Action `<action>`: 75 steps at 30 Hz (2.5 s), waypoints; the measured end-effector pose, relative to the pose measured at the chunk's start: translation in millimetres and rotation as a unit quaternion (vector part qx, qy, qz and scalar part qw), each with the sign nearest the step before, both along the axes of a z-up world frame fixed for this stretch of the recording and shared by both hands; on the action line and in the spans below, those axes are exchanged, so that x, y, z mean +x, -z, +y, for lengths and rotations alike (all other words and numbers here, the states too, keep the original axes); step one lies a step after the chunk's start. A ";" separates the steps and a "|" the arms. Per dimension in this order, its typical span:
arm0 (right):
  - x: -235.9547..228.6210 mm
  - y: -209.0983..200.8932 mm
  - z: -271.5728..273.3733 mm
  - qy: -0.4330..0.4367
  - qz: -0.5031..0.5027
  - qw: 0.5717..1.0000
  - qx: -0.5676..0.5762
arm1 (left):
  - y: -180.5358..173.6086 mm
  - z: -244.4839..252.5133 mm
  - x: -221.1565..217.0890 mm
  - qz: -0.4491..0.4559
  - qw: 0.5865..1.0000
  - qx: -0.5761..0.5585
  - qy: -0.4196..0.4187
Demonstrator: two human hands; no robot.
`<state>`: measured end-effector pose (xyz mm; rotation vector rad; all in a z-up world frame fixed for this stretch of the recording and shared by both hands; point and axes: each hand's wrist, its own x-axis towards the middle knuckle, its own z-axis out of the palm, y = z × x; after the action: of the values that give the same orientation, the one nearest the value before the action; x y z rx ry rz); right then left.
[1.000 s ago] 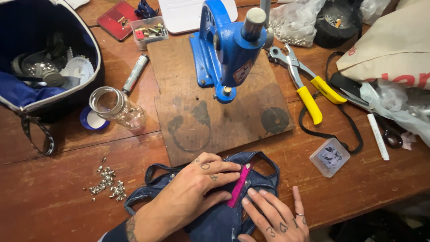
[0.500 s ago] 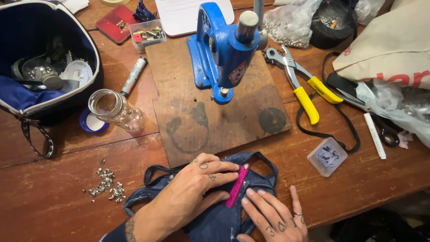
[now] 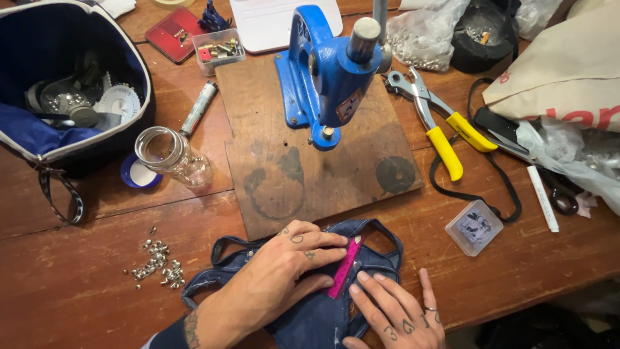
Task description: Measuring and marking a denim garment for stud placement using a ruler and marker on a workshop table.
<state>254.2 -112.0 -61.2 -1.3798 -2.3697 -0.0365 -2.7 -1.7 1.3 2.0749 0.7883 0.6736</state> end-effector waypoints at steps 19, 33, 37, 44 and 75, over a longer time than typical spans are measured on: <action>-0.9 -6.9 2.9 -0.006 0.005 1.000 -0.006 | -2.2 -13.9 2.6 0.009 0.999 0.041 -0.025; -7.9 -23.6 6.0 -0.005 0.049 0.999 0.013 | 5.6 -39.0 10.1 0.063 0.989 0.074 -0.115; -8.2 -21.7 0.5 0.026 0.052 0.998 -0.039 | 10.2 -43.8 13.3 0.074 0.986 0.081 -0.130; -9.3 -21.9 2.6 0.006 0.049 0.999 -0.016 | 13.1 -50.0 20.7 0.110 0.970 0.137 -0.168; -6.7 -22.9 3.5 -0.010 0.041 0.999 -0.001 | 9.6 -54.4 22.4 0.037 0.968 0.099 -0.227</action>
<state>247.5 -108.5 -38.3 -1.3315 -2.3169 0.0268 19.6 -56.1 -8.3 2.1222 1.3090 0.9580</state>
